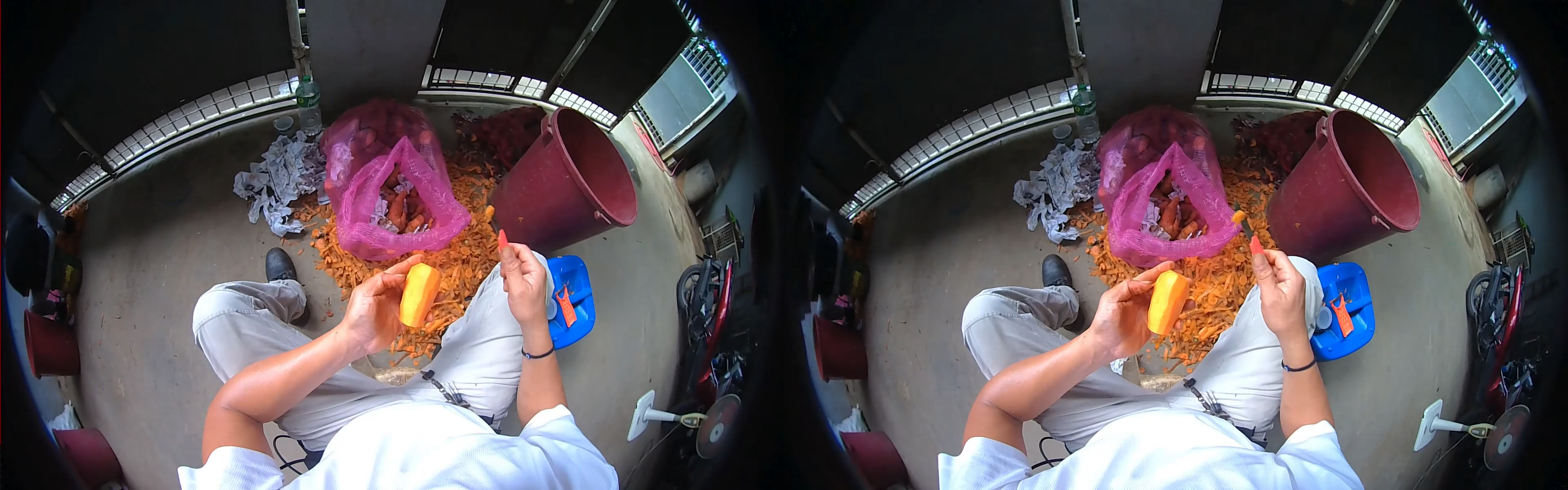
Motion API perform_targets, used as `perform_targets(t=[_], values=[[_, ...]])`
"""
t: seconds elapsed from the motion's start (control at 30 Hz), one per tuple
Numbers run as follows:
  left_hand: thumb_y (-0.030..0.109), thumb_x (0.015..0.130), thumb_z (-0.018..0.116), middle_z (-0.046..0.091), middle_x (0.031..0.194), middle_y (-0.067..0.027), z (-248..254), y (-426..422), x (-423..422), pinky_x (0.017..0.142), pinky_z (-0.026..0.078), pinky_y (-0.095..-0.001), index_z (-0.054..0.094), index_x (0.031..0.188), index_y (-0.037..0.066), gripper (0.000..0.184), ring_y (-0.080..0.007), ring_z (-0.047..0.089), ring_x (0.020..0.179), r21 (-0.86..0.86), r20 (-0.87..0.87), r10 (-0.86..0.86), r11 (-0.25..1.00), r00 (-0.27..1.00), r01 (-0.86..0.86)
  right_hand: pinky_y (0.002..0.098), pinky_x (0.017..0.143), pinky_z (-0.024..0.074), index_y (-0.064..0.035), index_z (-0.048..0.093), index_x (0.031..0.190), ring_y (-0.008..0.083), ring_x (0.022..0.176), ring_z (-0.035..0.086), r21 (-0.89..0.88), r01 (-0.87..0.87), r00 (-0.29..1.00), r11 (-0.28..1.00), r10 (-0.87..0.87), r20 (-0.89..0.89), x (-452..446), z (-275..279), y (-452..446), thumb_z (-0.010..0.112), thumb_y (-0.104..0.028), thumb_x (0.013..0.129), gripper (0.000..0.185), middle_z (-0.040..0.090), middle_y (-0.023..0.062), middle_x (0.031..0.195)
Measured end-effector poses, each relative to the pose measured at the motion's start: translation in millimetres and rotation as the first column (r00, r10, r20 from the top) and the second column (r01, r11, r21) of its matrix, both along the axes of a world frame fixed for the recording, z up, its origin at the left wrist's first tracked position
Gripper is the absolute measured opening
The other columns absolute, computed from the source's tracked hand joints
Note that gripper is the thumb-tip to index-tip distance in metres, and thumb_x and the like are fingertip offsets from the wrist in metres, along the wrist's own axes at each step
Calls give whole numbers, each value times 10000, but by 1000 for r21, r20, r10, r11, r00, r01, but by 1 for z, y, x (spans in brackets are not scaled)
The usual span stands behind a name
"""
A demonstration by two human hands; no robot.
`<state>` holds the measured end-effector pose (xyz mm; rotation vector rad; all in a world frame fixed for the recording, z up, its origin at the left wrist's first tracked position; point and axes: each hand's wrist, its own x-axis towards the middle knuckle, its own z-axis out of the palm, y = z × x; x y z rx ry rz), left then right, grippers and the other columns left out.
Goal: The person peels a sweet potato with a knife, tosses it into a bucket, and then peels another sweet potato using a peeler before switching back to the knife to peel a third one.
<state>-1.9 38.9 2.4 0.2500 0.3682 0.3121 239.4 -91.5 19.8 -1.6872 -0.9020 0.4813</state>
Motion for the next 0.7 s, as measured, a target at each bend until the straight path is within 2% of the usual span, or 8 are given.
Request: perform_targets(t=[0.1,0.17,0.2,0.23,0.3,0.33,0.57,0.7], values=[[223,1041,486,590,1420,-167,1,0,1,944,572,-512,439,1552,112,525,-350,621,1257,30,-63,40,999,997,-39,210,506,306,-16,675,1057,-2,591,409,-7,-14,998,1000,14,-67,0,-4,-9,627,-350,1072,338,565,-51,754],[166,1029,527,599,1411,-155,1,1,1,970,575,-515,451,1542,104,522,-328,623,1258,49,-53,56,997,997,-53,213,513,301,-3,692,1067,1,586,414,-52,-76,995,996,80,64,-5,-2,-13,639,-331,1067,332,553,-53,731],[143,1020,559,611,1393,-143,2,1,1,985,575,-509,470,1524,99,513,-303,625,1259,41,-51,73,997,996,-71,283,567,439,22,719,999,106,639,557,-74,-98,993,992,102,56,-10,5,-16,720,-293,1015,315,635,-1,759],[119,1011,591,623,1376,-131,3,1,1,999,576,-503,489,1506,94,506,-278,627,1260,31,-49,90,996,995,-89,283,567,439,22,719,999,106,639,557,-73,-96,993,993,101,57,-13,8,-17,720,-293,1015,315,635,-1,759],[143,1017,602,634,1364,-119,-3,2,2,992,577,-500,510,1482,103,476,-267,632,1255,41,-40,106,994,994,-105,306,586,472,8,736,985,156,642,613,-74,-255,878,964,263,400,-20,12,-17,767,-272,970,282,677,81,762],[166,1023,612,644,1352,-107,-5,2,2,985,579,-498,531,1459,113,447,-257,637,1250,49,-32,123,991,992,-122,329,598,500,-7,748,960,221,646,657,-117,-267,877,957,292,383,-27,19,-17,823,-254,899,265,692,146,782],[253,1044,610,679,1330,-80,-4,2,2,994,560,-442,565,1408,166,377,-237,667,1215,76,-168,180,983,969,-170,375,511,454,-48,751,859,259,555,601,-224,-391,619,893,435,654,-55,25,-10,896,-323,778,321,608,83,658],[262,1034,622,676,1331,-76,10,3,-2,1036,532,-449,564,1435,135,425,-226,657,1208,131,-171,105,988,980,-84,386,504,456,-65,739,834,262,546,601,-226,-374,585,900,418,696,-59,33,-7,901,-344,754,332,584,72,636]])
